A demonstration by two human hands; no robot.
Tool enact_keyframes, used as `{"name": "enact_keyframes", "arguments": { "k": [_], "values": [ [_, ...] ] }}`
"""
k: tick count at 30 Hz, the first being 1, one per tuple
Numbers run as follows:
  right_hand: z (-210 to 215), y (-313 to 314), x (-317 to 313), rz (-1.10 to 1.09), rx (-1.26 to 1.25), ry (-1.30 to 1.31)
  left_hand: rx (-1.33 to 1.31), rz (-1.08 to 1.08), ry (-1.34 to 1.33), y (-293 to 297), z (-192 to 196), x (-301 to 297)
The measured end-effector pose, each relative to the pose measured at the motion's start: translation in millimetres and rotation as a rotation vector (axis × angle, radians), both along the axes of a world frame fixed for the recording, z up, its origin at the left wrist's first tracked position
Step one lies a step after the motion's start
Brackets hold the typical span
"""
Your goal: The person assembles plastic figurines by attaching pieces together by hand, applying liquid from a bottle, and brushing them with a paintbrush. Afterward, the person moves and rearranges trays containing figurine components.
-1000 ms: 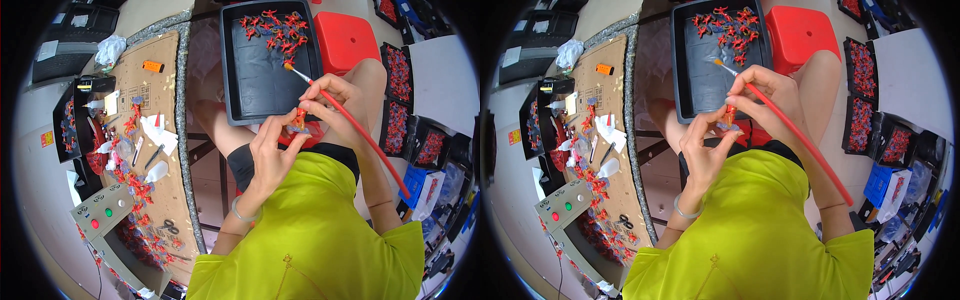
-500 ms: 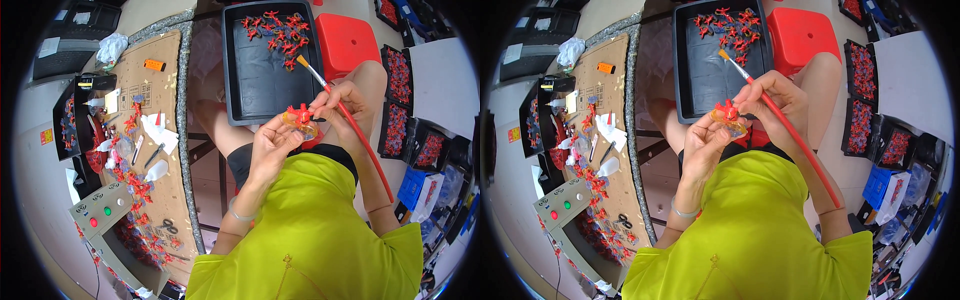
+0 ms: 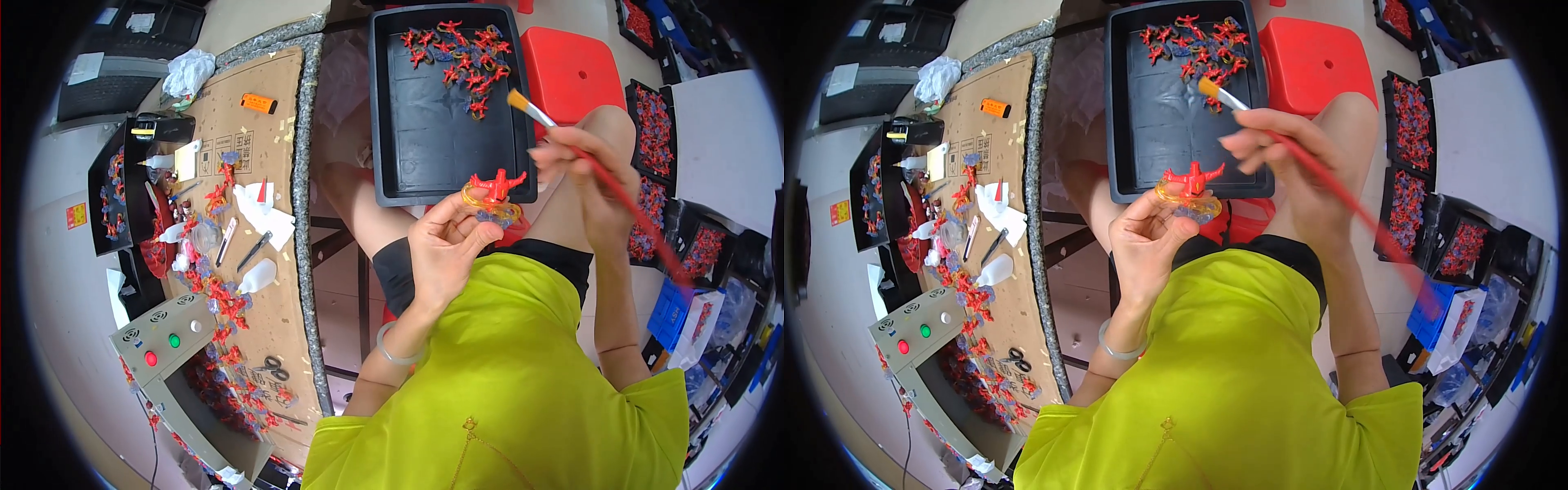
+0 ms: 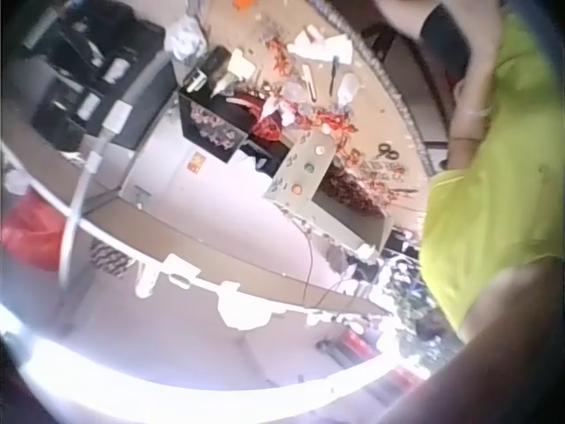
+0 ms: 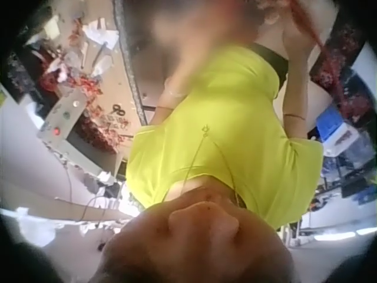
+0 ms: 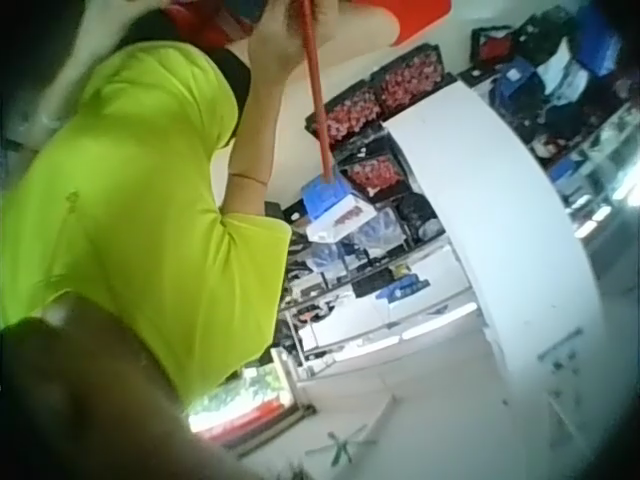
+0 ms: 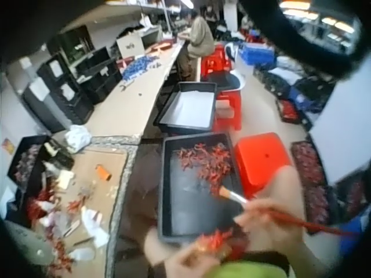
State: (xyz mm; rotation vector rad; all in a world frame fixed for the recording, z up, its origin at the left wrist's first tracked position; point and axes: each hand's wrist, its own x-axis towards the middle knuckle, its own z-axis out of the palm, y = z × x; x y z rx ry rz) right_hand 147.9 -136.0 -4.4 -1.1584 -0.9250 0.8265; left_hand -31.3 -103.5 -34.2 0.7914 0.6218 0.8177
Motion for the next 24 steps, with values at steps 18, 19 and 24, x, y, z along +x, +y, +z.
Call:
{"name": "enact_keyframes", "arguments": {
  "k": [18,19,24],
  "values": [
    [29.4,-10.3,-8.2,0.085,0.116,-0.535,0.103,0.065,0.09,-1.1,4.1,0.7],
    [29.8,-10.9,-5.8,0.066,0.059,-0.554,0.11,0.068,0.103,-1.0,2.5,-0.3],
    [36.8,-9.2,-7.6,0.093,0.123,-0.476,0.125,0.053,0.088,-1.0,4.6,0.8]
  ]
}}
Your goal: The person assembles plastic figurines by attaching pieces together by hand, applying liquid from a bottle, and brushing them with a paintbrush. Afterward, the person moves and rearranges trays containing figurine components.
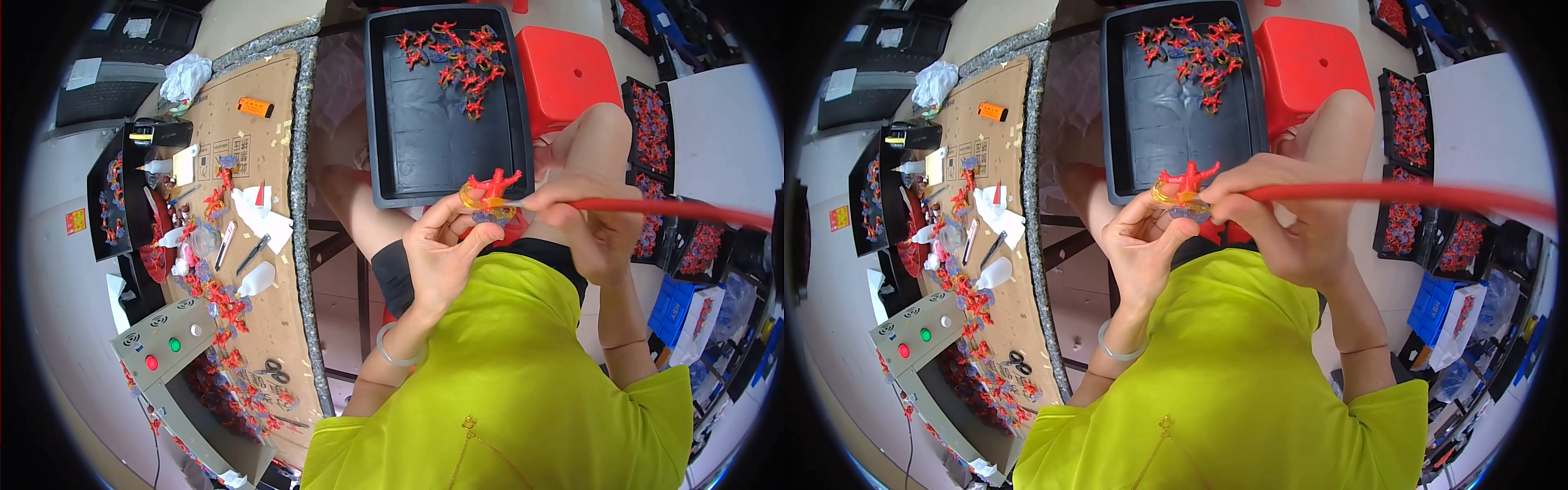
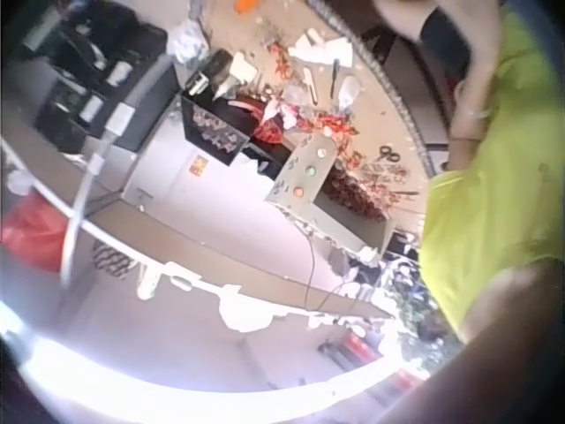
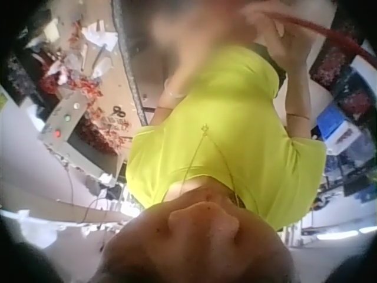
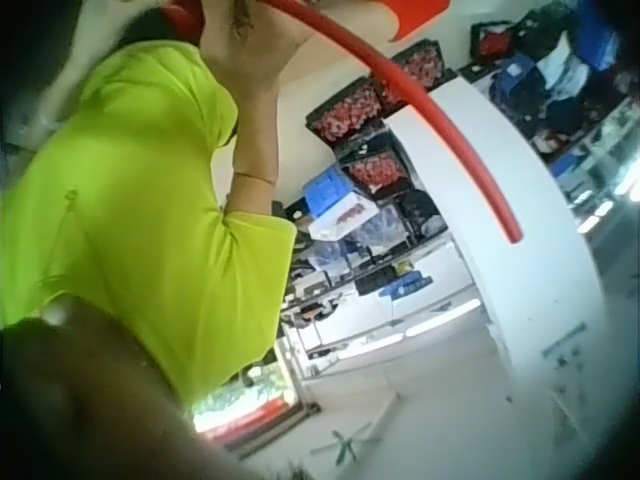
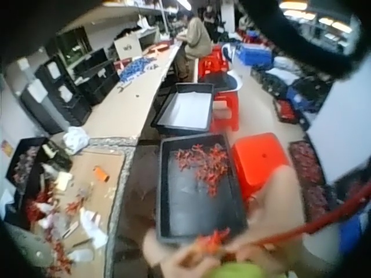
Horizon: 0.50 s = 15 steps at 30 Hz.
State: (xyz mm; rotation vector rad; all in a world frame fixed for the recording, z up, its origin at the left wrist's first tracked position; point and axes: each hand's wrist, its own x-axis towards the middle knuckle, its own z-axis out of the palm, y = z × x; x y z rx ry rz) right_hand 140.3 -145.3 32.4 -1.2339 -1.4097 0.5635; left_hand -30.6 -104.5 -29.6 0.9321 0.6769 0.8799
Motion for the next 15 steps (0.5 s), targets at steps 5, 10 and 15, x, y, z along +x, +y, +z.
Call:
{"name": "enact_keyframes", "arguments": {
  "k": [5,10,15],
  "values": [
    [-3.4,2.2,2.4,-0.042,-0.082,-0.046,-0.008,0.023,0.02,1.0,0.5,-2.2],
    [-7.5,2.6,-0.6,-0.055,-0.102,-0.007,-0.024,0.018,0.025,2.7,1.1,-3.3],
    [-3.5,4.8,1.4,-0.027,-0.079,0.063,-0.05,0.004,0.029,0.6,5.2,-1.7]
  ]
}}
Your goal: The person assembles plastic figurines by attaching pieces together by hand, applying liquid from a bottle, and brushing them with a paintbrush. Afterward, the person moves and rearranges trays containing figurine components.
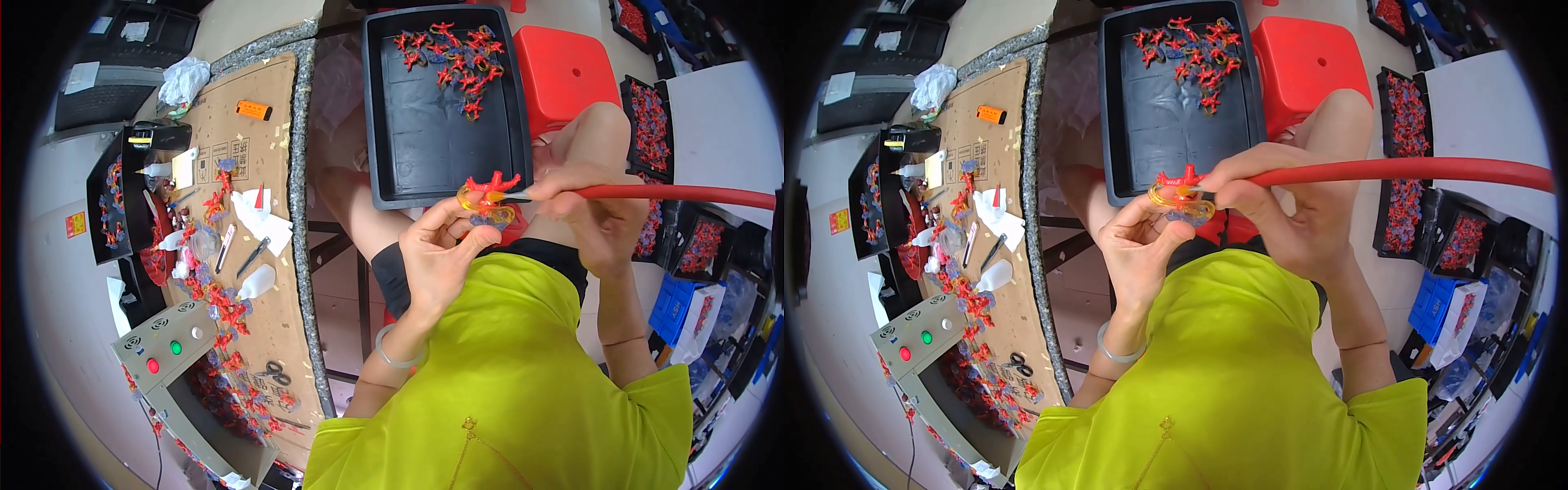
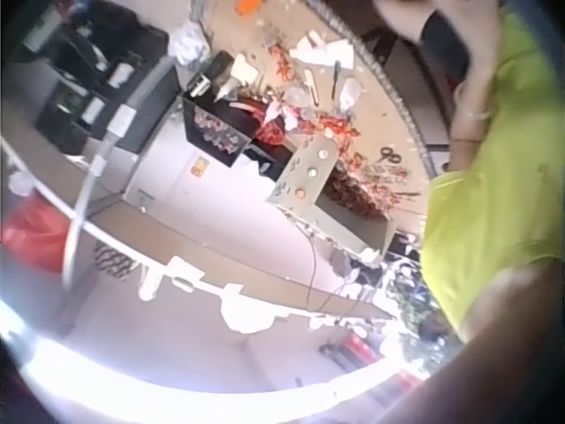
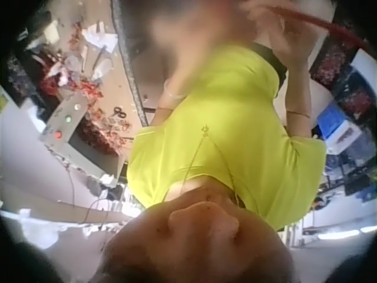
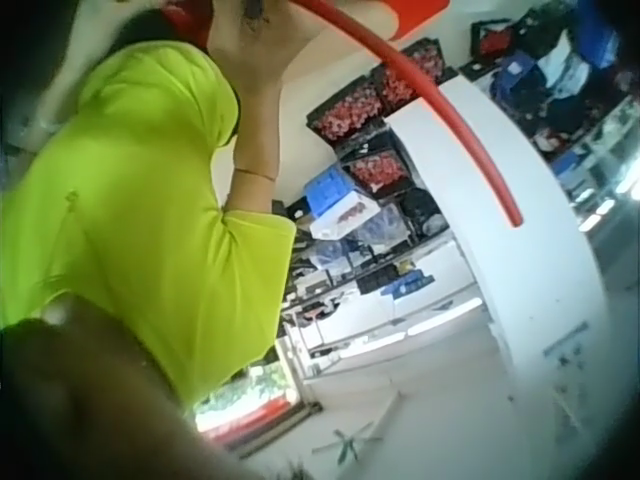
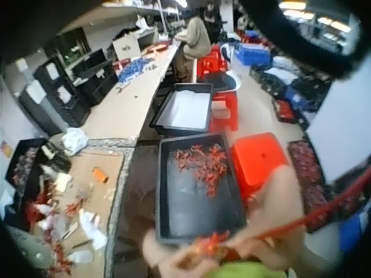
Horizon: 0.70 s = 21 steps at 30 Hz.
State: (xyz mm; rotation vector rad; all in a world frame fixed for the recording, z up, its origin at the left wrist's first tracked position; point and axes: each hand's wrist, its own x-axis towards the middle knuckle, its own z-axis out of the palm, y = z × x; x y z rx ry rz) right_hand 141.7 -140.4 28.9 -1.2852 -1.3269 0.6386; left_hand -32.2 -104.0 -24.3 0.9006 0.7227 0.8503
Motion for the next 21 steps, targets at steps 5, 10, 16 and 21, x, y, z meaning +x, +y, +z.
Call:
{"name": "enact_keyframes", "arguments": {
  "k": [5,10,16,21],
  "values": [
    [-8.5,7.1,9.1,-0.117,0.105,-0.235,-0.055,-0.024,0.036,-0.7,-1.1,-2.7],
    [-4.9,2.0,5.0,0.027,-0.03,0.146,0.001,-0.004,0.029,-1.7,0.2,-2.8],
    [-1.6,-5.9,9.0,0.011,-0.056,0.227,0.049,0.035,0.017,-4.0,0.0,-2.5],
    [-9.5,-7.9,13.0,-0.06,-0.062,-0.116,0.097,0.074,-0.024,-0.9,-5.1,-2.6]
  ]
}}
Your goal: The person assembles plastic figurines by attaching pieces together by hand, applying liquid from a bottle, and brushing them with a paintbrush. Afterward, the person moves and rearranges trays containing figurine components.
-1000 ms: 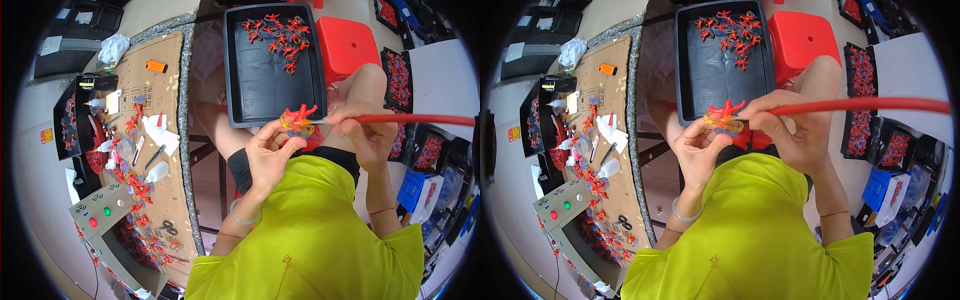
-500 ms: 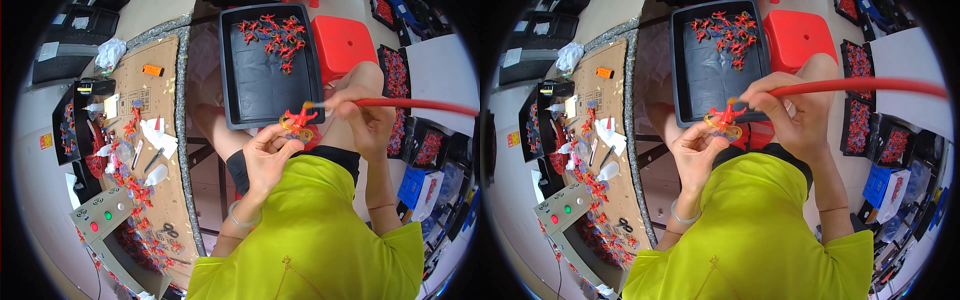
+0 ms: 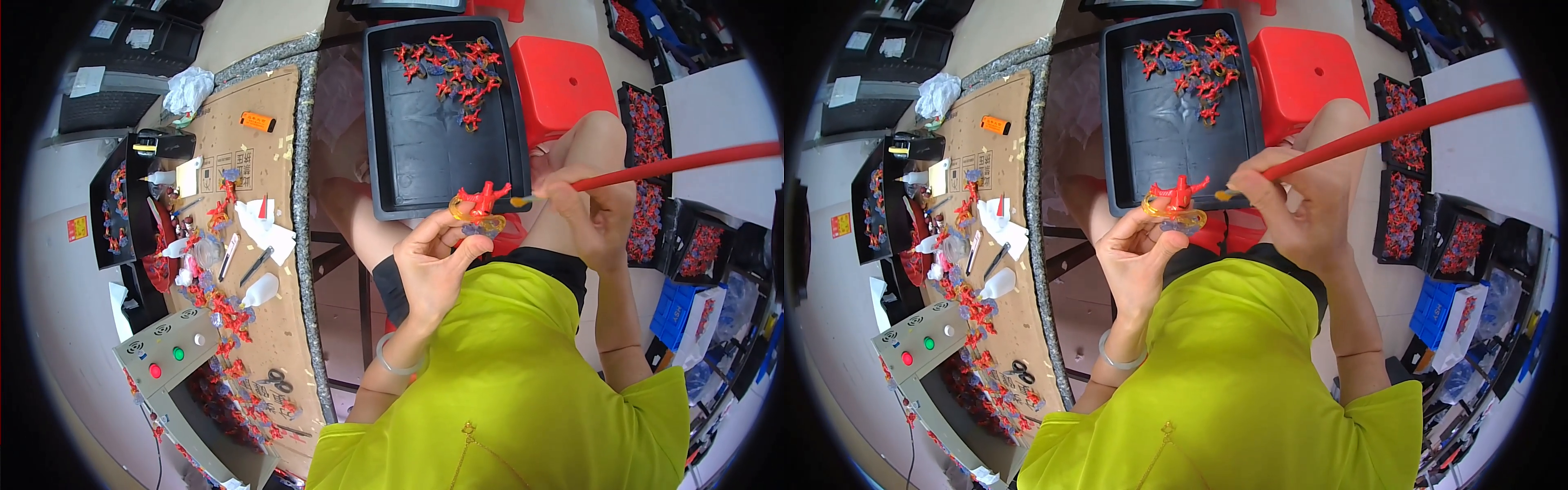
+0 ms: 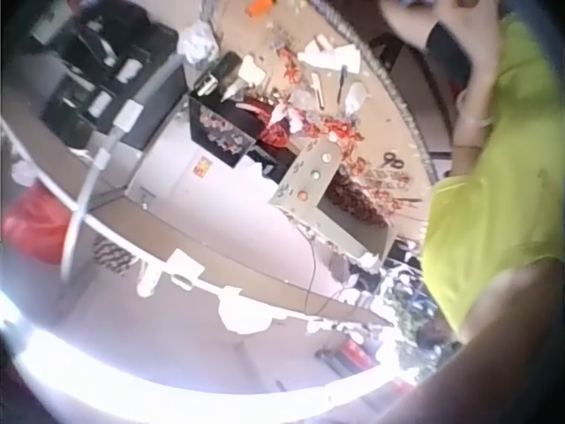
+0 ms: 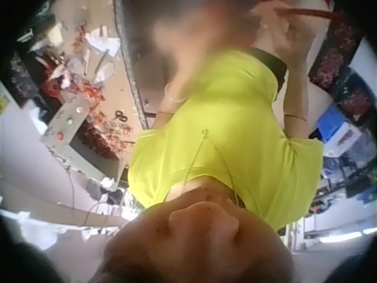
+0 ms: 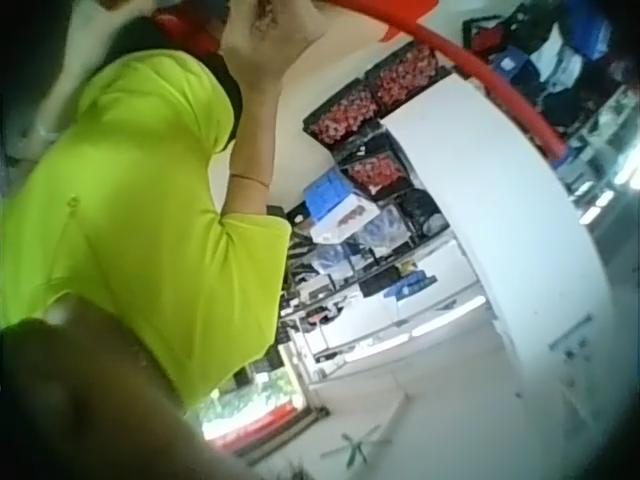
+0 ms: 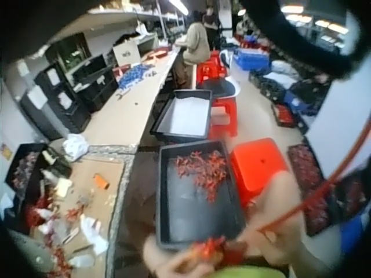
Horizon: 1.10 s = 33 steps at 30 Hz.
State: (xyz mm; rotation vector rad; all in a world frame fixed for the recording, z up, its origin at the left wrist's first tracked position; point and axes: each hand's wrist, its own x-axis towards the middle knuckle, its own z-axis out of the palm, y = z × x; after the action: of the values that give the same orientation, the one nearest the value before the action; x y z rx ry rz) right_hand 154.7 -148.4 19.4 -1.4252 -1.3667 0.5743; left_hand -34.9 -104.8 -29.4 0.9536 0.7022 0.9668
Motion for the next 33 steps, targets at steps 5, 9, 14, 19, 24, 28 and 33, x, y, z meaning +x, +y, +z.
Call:
{"name": "enact_keyframes", "arguments": {
  "k": [5,9,14,19,24,28,33],
  "values": [
    [3.9,-2.0,-7.1,0.06,0.039,0.341,-0.16,-0.127,-0.147,4.3,-2.6,0.9],
    [0.8,-5.5,6.3,0.135,0.009,0.358,-0.204,-0.146,-0.2,5.4,-5.1,-0.5],
    [-3.5,15.2,-0.5,-0.056,0.123,0.301,-0.473,-0.253,-0.339,9.0,-0.9,-3.0],
    [-35.3,20.9,-8.8,0.283,-0.042,0.694,-0.716,-0.363,-0.54,7.0,-0.5,-1.3],
    [-39.0,19.4,-4.5,0.289,-0.109,0.748,-0.699,-0.58,-0.402,14.5,-2.9,-0.1],
    [-34.7,17.5,-3.9,0.152,-0.246,0.7,-0.229,-0.256,-0.122,3.9,-8.4,10.8],
    [-30.0,18.6,-6.1,0.146,-0.364,0.835,-0.047,-0.191,0.125,0.9,4.9,17.4]
  ]
}}
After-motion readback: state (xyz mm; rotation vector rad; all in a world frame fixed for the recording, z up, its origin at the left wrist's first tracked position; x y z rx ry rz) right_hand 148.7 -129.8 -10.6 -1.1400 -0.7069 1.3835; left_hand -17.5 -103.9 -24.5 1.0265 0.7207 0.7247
